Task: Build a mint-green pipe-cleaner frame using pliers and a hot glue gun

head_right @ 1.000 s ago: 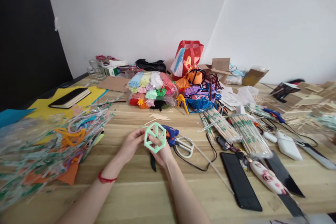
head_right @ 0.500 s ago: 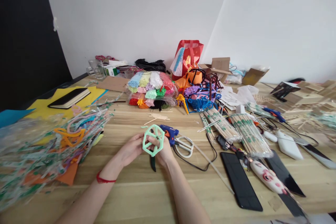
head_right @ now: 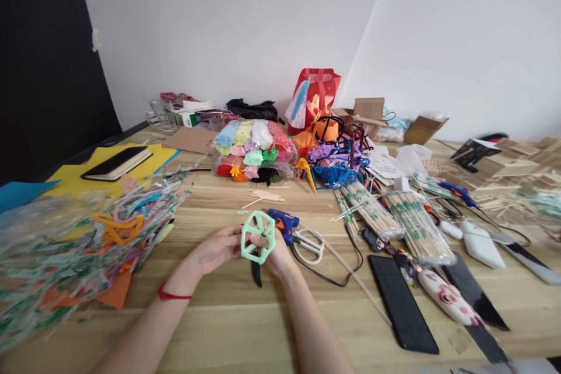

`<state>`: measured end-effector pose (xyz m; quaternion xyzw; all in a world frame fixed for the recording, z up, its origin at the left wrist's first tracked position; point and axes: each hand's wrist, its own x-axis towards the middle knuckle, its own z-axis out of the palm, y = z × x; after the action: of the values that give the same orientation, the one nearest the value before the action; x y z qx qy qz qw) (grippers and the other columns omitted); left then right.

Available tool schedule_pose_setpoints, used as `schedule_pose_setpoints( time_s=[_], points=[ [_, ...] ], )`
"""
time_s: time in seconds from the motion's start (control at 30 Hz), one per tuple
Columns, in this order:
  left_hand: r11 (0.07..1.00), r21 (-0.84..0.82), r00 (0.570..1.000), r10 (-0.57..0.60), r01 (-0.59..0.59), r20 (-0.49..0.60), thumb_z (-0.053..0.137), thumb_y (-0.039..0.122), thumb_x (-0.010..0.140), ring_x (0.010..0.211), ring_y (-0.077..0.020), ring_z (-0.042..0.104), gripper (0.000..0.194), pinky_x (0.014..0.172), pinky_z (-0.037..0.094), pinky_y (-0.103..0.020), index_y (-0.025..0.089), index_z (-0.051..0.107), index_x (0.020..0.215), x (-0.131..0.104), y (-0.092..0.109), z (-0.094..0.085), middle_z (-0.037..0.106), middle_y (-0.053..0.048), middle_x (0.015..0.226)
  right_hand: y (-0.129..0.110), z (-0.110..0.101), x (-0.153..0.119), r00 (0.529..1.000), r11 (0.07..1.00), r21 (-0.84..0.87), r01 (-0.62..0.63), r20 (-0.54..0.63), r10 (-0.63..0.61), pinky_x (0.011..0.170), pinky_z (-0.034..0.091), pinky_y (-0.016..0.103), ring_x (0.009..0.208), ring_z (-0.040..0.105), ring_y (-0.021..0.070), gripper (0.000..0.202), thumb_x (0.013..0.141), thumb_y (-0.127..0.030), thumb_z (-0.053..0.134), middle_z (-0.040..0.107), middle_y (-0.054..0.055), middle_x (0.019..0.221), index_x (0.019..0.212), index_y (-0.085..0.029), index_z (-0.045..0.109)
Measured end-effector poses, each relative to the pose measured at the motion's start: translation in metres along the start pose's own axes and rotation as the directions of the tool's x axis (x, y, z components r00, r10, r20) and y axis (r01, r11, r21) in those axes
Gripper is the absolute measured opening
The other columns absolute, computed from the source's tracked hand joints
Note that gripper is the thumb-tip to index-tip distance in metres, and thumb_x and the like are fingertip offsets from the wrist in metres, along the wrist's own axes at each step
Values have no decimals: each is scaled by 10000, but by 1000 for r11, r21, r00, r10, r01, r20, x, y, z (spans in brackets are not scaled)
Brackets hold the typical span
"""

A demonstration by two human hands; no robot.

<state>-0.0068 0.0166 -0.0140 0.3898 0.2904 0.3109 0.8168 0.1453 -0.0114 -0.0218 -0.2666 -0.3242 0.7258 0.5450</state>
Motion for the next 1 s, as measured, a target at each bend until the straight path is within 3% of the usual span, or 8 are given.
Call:
schedule_pose_setpoints(
  time_s=[0.27,0.4,0.57,0.77,1.0],
  points=[
    [999,-30,998,-11,9,-69,803,268,621,605,-87,519,215,606,357,-220,133,691,744,-2,5,2,623,-16,688,-7,6,-3,999,999,18,28,-18,-28,532,452,222,564,549,115,209,599,-220,802,633,5,652,722,-158,645],
    [1000,-19,996,10,-12,-88,791,237,637,650,-100,537,194,625,360,-221,117,707,765,-1,7,0,653,-45,735,-13,6,-4,996,997,16,69,-56,-68,511,424,203,529,493,94,174,634,-235,787,569,-18,586,671,-165,633],
    [995,-41,996,86,-87,-34,757,256,684,647,-99,531,167,611,358,-223,118,706,762,-2,11,3,638,-40,700,-12,4,-1,995,995,57,81,-55,-78,528,422,211,538,459,98,147,699,-268,743,524,-24,582,695,-175,630],
    [980,-62,976,179,-187,-121,722,321,701,633,-110,521,203,615,383,-237,128,691,755,0,12,11,615,-23,678,-6,7,2,998,996,65,54,-28,-52,519,405,226,500,416,91,181,725,-321,720,514,-26,593,721,-175,613],
    [977,-31,965,202,-210,-169,686,340,709,629,-108,502,217,611,388,-236,145,601,666,3,10,11,567,-3,661,-9,9,1,996,993,92,76,-59,-71,507,395,204,489,436,85,117,766,-290,691,517,-39,567,745,-199,622]
  ],
)
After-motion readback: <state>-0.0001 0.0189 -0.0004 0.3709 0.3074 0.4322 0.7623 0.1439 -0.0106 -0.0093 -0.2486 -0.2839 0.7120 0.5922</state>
